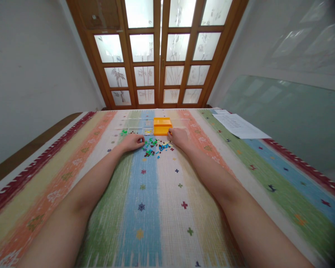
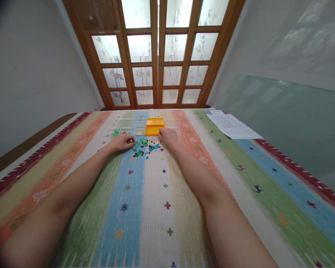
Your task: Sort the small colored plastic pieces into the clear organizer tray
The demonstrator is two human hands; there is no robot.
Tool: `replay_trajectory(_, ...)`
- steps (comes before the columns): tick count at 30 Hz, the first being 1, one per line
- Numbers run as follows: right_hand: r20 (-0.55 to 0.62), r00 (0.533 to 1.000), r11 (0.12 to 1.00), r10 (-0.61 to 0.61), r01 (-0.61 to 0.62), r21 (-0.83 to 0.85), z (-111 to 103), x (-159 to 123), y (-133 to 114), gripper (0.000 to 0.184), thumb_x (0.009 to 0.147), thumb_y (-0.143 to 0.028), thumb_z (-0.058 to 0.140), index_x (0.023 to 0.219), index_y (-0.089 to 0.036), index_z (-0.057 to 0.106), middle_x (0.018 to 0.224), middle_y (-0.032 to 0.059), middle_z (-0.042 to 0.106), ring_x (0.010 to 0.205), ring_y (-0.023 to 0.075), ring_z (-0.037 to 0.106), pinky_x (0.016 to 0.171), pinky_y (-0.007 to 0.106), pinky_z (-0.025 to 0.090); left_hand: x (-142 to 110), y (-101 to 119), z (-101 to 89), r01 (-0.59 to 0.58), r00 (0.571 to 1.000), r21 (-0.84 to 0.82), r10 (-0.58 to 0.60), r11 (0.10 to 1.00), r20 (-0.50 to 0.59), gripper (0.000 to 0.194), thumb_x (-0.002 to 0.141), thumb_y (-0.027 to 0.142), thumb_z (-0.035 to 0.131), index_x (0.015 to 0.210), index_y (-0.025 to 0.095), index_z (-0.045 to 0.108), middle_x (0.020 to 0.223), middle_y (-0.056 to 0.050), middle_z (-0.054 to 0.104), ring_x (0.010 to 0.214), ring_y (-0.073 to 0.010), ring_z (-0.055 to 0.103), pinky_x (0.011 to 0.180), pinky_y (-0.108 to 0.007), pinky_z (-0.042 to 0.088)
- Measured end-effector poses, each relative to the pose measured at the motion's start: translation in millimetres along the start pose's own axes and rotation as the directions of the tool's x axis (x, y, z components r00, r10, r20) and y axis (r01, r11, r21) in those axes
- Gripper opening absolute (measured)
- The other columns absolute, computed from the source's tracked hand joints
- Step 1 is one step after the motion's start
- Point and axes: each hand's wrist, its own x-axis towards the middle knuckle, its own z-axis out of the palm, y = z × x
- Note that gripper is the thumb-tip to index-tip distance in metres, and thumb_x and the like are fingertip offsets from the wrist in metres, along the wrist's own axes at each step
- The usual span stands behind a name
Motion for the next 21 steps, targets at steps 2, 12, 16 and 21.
replay_trajectory(2, -0.013, 1.000, 1.000, -0.004, 0.004, 0.002, 1.3, 0.7, 1.0, 0.039, 0.104, -0.037, 0.041, 0.112, -0.018, 0.074, 0.109, 0.0149, 0.076, 0.094, 0.0245, 0.067, 0.076, 0.029, 0.039, 0.5, 1.2, 0.4, -0.014, 1.000, 0.023, 0.013, 1.000, 0.017, 0.022, 0.089, 0.038, 0.060, 0.095, 0.021, 0.073, 0.078, -0.003, 0.069, 0.069, -0.0172, 0.058, 0.065, -0.028, 0.034)
replay_trajectory(12, -0.008, 1.000, 1.000, -0.002, 0.002, 0.017, 0.0, 1.0, 0.0, 0.040, 0.105, -0.036, 0.040, 0.112, -0.018, 0.075, 0.110, 0.0155, 0.076, 0.094, 0.0255, 0.068, 0.079, 0.031, 0.041, 2.5, -1.6, 5.7, -0.030, 0.999, 0.074, 0.029, 0.997, 0.014, 0.022, 0.091, 0.036, 0.058, 0.095, 0.022, 0.074, 0.081, -0.002, 0.072, 0.070, -0.0174, 0.061, 0.065, -0.028, 0.036)
replay_trajectory(16, 0.000, 1.000, 1.000, 0.008, -0.008, 0.027, -0.9, 0.4, -0.8, 0.040, 0.105, -0.035, 0.041, 0.113, -0.017, 0.075, 0.112, 0.0162, 0.076, 0.097, 0.0254, 0.067, 0.080, 0.030, 0.041, 1.6, -1.9, 4.4, -0.007, 1.000, 0.074, 0.007, 0.997, 0.004, 0.023, 0.091, 0.036, 0.057, 0.097, 0.023, 0.075, 0.082, -0.003, 0.072, 0.071, -0.0178, 0.061, 0.066, -0.028, 0.036)
replay_trajectory(21, -0.007, 1.000, 0.999, 0.004, -0.003, 0.038, -1.0, -0.1, -0.5, 0.039, 0.105, -0.036, 0.042, 0.113, -0.017, 0.075, 0.111, 0.0159, 0.076, 0.096, 0.0249, 0.068, 0.080, 0.030, 0.041, 1.3, -3.8, 4.4, 0.008, 1.000, 0.055, -0.008, 0.998, -0.014, 0.023, 0.090, 0.036, 0.058, 0.096, 0.022, 0.075, 0.081, -0.003, 0.071, 0.070, -0.0177, 0.060, 0.065, -0.028, 0.035)
